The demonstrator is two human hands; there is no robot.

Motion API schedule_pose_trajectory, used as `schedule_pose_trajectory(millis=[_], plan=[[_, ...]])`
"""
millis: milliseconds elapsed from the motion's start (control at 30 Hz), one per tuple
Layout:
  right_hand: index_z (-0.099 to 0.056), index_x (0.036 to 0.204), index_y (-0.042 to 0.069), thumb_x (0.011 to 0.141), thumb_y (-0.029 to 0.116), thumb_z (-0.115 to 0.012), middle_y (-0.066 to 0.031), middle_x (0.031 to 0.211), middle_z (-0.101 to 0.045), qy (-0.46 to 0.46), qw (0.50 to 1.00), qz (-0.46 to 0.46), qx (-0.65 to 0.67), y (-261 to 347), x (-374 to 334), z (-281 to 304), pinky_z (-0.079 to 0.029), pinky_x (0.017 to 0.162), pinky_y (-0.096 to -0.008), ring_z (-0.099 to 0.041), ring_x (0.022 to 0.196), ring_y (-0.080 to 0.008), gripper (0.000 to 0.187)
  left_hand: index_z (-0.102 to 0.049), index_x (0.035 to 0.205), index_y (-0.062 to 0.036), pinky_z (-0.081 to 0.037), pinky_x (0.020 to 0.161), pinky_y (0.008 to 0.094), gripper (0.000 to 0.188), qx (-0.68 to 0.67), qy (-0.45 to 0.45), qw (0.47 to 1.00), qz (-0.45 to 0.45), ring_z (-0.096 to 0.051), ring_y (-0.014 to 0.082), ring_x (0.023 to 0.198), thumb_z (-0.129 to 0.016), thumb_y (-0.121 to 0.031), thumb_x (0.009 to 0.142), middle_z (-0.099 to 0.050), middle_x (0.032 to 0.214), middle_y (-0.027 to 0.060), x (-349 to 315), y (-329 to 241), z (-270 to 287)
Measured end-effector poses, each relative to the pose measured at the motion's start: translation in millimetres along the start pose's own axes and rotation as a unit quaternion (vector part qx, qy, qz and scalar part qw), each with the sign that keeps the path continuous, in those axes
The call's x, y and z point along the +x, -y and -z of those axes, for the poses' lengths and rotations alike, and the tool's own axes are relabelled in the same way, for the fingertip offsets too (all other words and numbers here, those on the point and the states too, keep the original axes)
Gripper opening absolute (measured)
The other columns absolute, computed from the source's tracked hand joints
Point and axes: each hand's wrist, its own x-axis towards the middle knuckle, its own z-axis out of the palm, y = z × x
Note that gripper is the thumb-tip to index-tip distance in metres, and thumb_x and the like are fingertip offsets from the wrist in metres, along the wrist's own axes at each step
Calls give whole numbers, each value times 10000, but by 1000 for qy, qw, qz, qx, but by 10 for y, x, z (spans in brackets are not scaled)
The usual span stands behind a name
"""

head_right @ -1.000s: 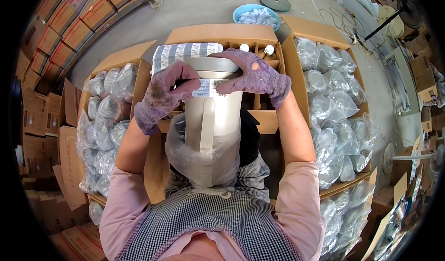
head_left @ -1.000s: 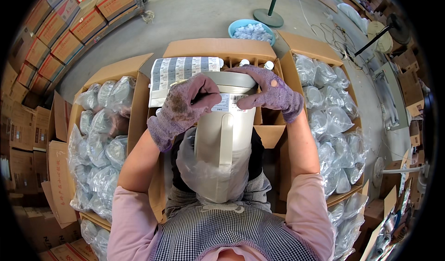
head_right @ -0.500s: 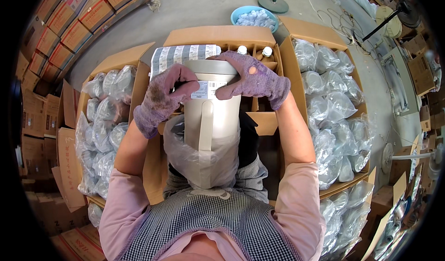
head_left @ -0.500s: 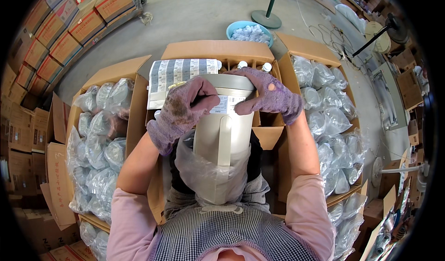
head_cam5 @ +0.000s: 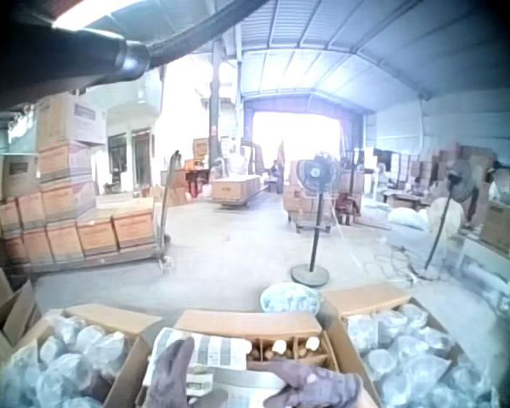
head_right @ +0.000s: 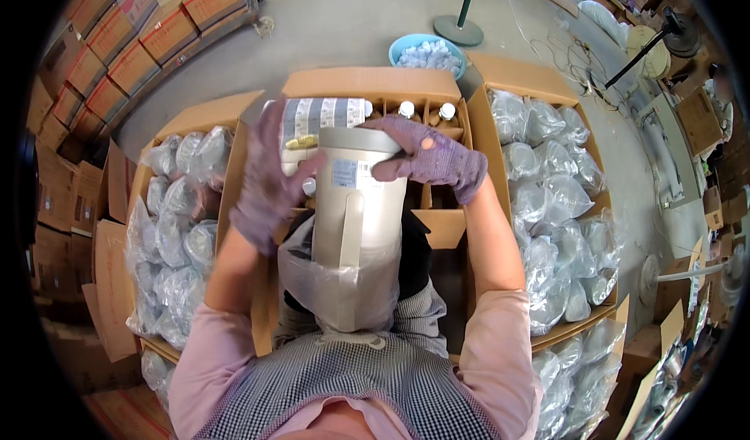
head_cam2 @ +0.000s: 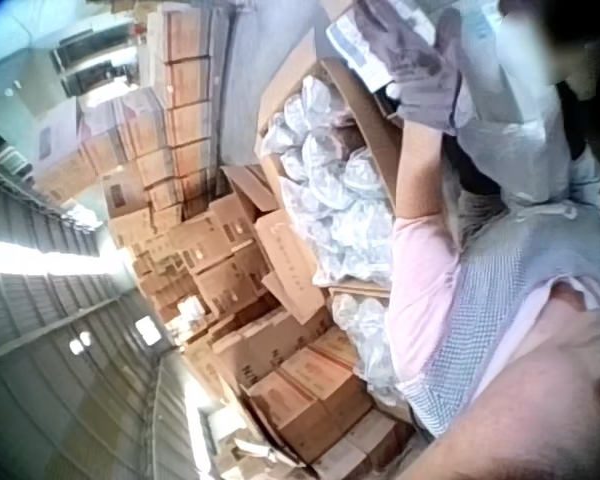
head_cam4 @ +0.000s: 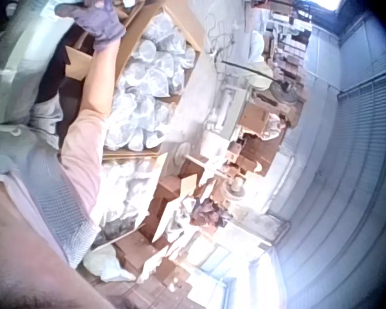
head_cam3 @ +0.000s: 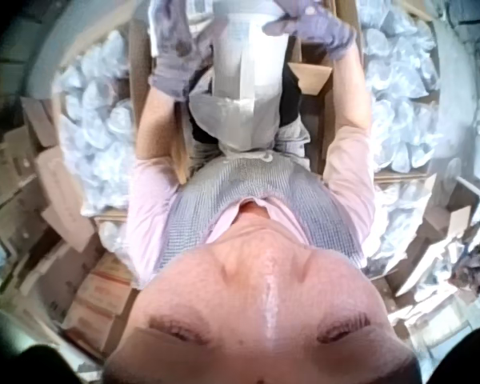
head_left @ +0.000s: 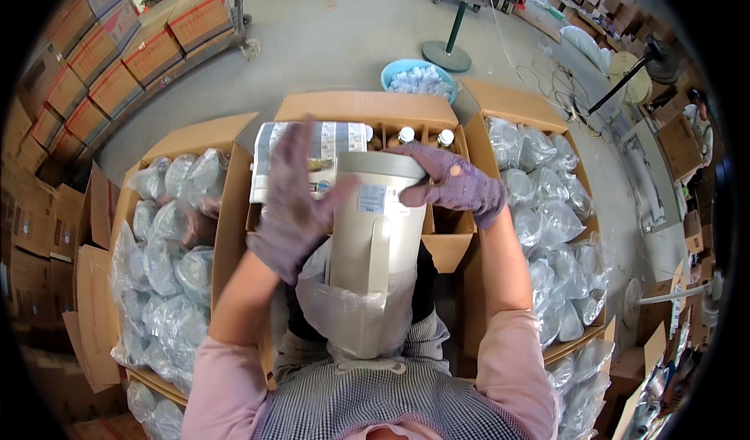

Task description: The person assembles a thermal carafe by removing it from plastic packaging, attaching the lid, and placing it into a cardboard box. The person repeats this process with multiple carafes, handling them one at a time.

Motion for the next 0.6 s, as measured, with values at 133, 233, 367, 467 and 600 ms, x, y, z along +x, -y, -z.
schedule_pose_trajectory(millis=[133,233,367,467,600], plan=[[-474,1380,19,808,205,-786,-193,1203,-570,-22,994,63,-89,57,48,-68,-447,998,-395,-559,1143,-328,677,-439,1449,-36,-282,1154,457,619,-183,35,978,-93,-331,363,1402,-667,-158,886,-343,1502,199,-190,121,-473],[-474,1394,46,798,208,-774,-199,1245,-558,-5,998,37,-47,88,-17,-79,-438,1014,-405,-548,1165,-338,687,-439,1438,-21,-277,1160,429,510,-281,70,955,-68,-335,350,1406,-540,-57,939,-339,1509,199,-232,225,-513],[-462,1401,24,800,231,-770,-217,1253,-579,-58,983,77,-154,140,-6,-158,-429,1037,-411,-542,1203,-345,707,-446,1439,-59,-347,1118,414,493,-250,25,968,0,-436,331,1321,-570,-121,966,-435,1439,195,-187,-59,-533],[-450,1414,24,804,235,-770,-210,1274,-575,-39,991,94,-91,130,-5,-158,-430,1038,-410,-538,1216,-351,720,-487,1403,-43,-390,1083,395,440,-350,-20,937,1,-496,324,1271,-560,-136,979,-501,1389,195,-254,147,-674],[-458,1413,45,841,271,-739,-209,1289,-570,-31,991,38,-127,383,36,-218,-426,1048,-405,-542,1217,-345,675,-489,1371,34,-463,1008,381,413,-165,19,982,92,-609,340,1131,-538,-129,994,-597,1272,241,-513,533,-571]])
